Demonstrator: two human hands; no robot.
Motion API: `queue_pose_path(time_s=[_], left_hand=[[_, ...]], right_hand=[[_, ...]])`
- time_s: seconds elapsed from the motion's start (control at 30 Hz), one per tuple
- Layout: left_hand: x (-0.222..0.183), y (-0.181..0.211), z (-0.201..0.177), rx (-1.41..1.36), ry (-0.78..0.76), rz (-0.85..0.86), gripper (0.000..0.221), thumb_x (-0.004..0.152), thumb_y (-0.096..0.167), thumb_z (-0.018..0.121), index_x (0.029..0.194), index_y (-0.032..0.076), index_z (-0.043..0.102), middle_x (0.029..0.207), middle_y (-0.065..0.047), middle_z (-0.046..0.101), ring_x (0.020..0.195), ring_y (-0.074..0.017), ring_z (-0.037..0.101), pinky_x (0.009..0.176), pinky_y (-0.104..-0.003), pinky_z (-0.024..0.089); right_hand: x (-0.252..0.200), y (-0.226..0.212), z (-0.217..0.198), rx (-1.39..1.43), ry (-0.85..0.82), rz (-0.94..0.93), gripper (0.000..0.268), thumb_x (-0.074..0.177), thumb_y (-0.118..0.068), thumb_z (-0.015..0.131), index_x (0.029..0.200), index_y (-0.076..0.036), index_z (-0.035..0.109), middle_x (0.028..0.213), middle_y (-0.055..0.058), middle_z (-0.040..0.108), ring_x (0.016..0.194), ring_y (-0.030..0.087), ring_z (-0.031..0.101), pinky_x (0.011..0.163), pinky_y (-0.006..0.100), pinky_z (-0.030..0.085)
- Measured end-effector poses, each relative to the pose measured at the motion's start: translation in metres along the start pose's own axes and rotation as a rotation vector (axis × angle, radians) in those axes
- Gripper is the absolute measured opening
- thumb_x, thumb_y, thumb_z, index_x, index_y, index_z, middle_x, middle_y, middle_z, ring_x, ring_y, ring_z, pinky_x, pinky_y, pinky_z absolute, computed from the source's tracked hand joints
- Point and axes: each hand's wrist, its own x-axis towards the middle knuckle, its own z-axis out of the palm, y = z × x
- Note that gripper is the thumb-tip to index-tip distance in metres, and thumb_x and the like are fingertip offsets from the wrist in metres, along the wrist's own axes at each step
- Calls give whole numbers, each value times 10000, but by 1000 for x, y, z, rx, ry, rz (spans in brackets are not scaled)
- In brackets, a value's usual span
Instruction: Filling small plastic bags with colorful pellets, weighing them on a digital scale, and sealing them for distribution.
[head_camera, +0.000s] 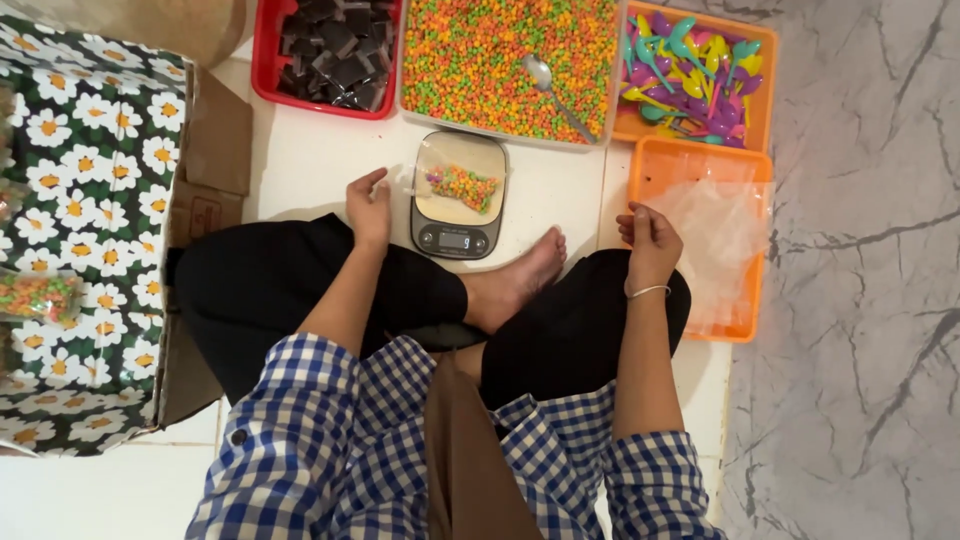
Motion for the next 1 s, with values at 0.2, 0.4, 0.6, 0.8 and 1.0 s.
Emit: queue_pose_path(time_s=[0.2,0.4,0.6,0.8,1.0], left_hand=[[-15,6,-16,-87,47,-14,226,1016,131,550,1155,123,727,1142,-102,579,1119,-269,583,1025,-415,470],[-11,-8,-5,-48,-13,31,209,1002,146,582,1131,151,746,1110,-82,577,1062,-222,587,973,-382,487],[-18,3,-6,-94,-96,56,222,1023,165,584,1175,123,741,1126,-123,600,1107,-244,599,1000,-394,486],[-3,3,-2,-127,-192,51,308,1056,283,582,1282,100,684,1183,-159,612,1160,-303,613,1029,-434,486],[26,-33,15,5,-229,82,432,929,400,800,1252,135,691,1134,-150,643,1025,-299,660,905,-424,543]], right_hand=[[-2,-9,3,21,26,17,174,1049,-162,608,1112,-65,739,844,86,738,749,126,673,718,215,580],[-4,-6,-1,20,24,11,179,1050,-166,607,1119,-63,737,849,87,738,754,127,676,719,219,587],[-2,-2,-2,37,22,12,171,1048,-155,606,1113,-74,741,842,79,739,744,115,672,712,206,577],[-4,-5,-1,42,16,15,164,1045,-157,610,1108,-79,740,837,71,739,735,102,666,701,192,570],[-1,-5,1,37,18,21,161,1044,-158,614,1098,-74,741,836,76,738,742,115,669,706,206,569]])
